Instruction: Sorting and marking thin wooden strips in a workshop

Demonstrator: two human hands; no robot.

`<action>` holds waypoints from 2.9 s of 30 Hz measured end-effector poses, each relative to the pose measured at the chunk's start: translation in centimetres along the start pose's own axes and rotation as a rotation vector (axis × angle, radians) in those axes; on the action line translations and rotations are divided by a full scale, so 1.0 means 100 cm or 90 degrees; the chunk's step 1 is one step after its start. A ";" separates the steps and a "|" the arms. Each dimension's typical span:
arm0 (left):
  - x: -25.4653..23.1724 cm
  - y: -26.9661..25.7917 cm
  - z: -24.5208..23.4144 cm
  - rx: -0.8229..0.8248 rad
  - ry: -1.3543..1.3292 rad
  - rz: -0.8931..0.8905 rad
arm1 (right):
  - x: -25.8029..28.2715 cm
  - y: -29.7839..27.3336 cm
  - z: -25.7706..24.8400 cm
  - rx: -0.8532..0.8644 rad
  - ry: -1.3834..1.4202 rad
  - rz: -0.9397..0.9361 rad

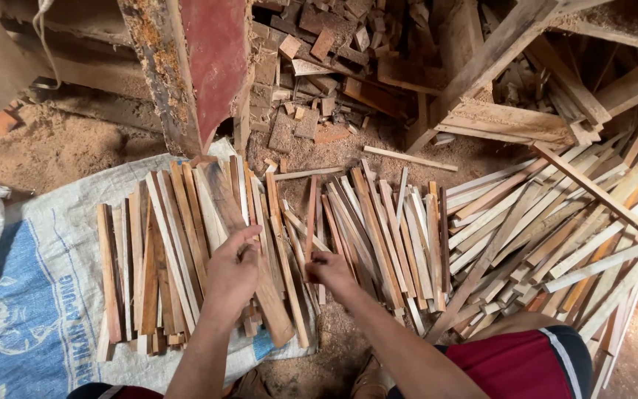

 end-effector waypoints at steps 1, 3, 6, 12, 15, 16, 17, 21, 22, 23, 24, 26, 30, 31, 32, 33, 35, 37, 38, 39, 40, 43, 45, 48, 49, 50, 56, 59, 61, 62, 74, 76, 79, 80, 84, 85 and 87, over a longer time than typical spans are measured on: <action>0.001 0.002 0.004 -0.003 -0.004 0.000 | 0.028 -0.024 -0.007 0.003 -0.004 -0.002; 0.001 0.004 0.011 0.009 0.134 0.030 | 0.083 -0.076 -0.019 0.091 0.122 0.003; 0.010 0.010 0.022 0.050 0.175 0.022 | 0.105 -0.090 -0.049 0.269 0.018 -0.087; -0.003 0.001 0.036 0.203 -0.292 -0.019 | 0.125 -0.142 -0.054 0.306 -0.175 -0.157; 0.003 0.006 0.035 0.176 -0.322 0.014 | 0.122 -0.148 -0.059 0.185 -0.125 -0.144; -0.005 -0.002 0.034 0.177 -0.319 0.016 | 0.121 -0.153 -0.059 0.184 -0.122 -0.145; -0.012 -0.011 0.032 0.138 -0.296 -0.001 | 0.121 -0.158 -0.058 0.179 -0.126 -0.142; -0.012 -0.020 0.038 0.045 -0.294 0.012 | 0.091 -0.156 -0.050 0.079 -0.121 -0.175; -0.009 -0.020 0.041 0.045 -0.293 0.018 | 0.088 -0.157 -0.047 0.079 -0.119 -0.181; -0.007 -0.019 0.044 0.035 -0.342 0.054 | 0.084 -0.158 -0.043 0.103 0.006 -0.092; -0.002 -0.021 0.046 0.024 -0.390 0.085 | 0.078 -0.162 -0.039 0.127 0.130 0.003; 0.003 -0.021 0.051 0.019 -0.362 0.161 | 0.097 -0.175 -0.033 0.202 0.114 -0.012; 0.003 -0.030 0.062 0.007 -0.263 0.223 | 0.104 -0.181 -0.023 0.222 -0.095 -0.051; 0.004 -0.027 0.063 0.007 -0.263 0.225 | 0.101 -0.180 -0.021 0.222 -0.095 -0.052; 0.006 -0.024 0.063 -0.021 -0.251 0.214 | 0.097 -0.178 -0.019 0.186 -0.113 -0.032; 0.009 -0.021 0.062 -0.050 -0.239 0.204 | 0.093 -0.177 -0.016 0.151 -0.131 -0.013; -0.005 -0.024 0.043 -0.068 -0.226 0.199 | 0.075 -0.158 -0.022 0.094 -0.029 -0.001; -0.015 -0.026 0.028 -0.084 -0.212 0.192 | 0.062 -0.146 -0.031 0.034 0.073 0.011; -0.020 -0.025 0.022 -0.054 -0.296 0.146 | 0.060 -0.141 -0.037 -0.022 0.125 0.022; -0.025 -0.024 0.017 -0.024 -0.380 0.100 | 0.059 -0.137 -0.042 -0.077 0.177 0.033; -0.026 -0.025 0.016 -0.029 -0.381 0.099 | 0.064 -0.139 -0.044 -0.074 0.174 0.034; -0.025 -0.030 0.019 -0.012 -0.368 0.031 | 0.080 -0.145 -0.050 -0.076 0.036 -0.129; -0.024 -0.035 0.026 0.054 -0.343 0.027 | 0.095 -0.150 -0.052 -0.095 -0.189 -0.289; -0.022 -0.035 0.038 0.097 -0.352 -0.009 | 0.091 -0.142 -0.052 -0.056 -0.180 -0.344; -0.025 -0.038 0.037 0.098 -0.351 -0.010 | 0.085 -0.139 -0.054 -0.057 -0.179 -0.344; -0.029 -0.039 0.036 0.116 -0.334 -0.020 | 0.081 -0.135 -0.056 -0.067 -0.201 -0.346; -0.021 -0.027 0.025 0.211 -0.459 -0.068 | 0.077 -0.131 -0.062 -0.075 -0.209 -0.378; -0.017 -0.024 0.028 0.234 -0.461 -0.085 | 0.075 -0.128 -0.064 -0.063 -0.234 -0.515; -0.010 -0.021 0.032 0.234 -0.431 -0.101 | 0.078 -0.133 -0.061 -0.049 -0.252 -0.603; -0.005 -0.020 0.036 0.294 -0.429 -0.080 | 0.083 -0.140 -0.056 -0.037 -0.253 -0.682; -0.005 -0.029 0.038 0.401 -0.391 0.079 | 0.056 -0.132 -0.054 -0.032 -0.339 -0.835; -0.006 -0.030 0.035 0.385 -0.393 0.055 | 0.055 -0.131 -0.055 -0.031 -0.342 -0.837; -0.010 -0.029 0.031 0.379 -0.382 0.068 | 0.058 -0.131 -0.054 -0.008 -0.320 -0.830; -0.009 -0.028 0.031 0.385 -0.382 0.066 | 0.057 -0.131 -0.054 -0.013 -0.336 -0.826; -0.009 -0.030 0.029 0.371 -0.382 0.063 | 0.059 -0.138 -0.054 0.000 -0.353 -0.802; -0.008 -0.030 0.029 0.371 -0.382 0.061 | 0.058 -0.138 -0.054 0.000 -0.354 -0.801; -0.008 -0.030 0.028 0.368 -0.385 0.074 | 0.058 -0.136 -0.053 -0.025 -0.376 -0.809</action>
Point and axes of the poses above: each hand's wrist, its own y-axis towards the middle knuckle, its own z-axis out of the palm, x = y × z, the point moved 1 cm from there along y, towards the middle knuckle, and after that the axes turned 1 degree about -z, right-handed, at the moved point
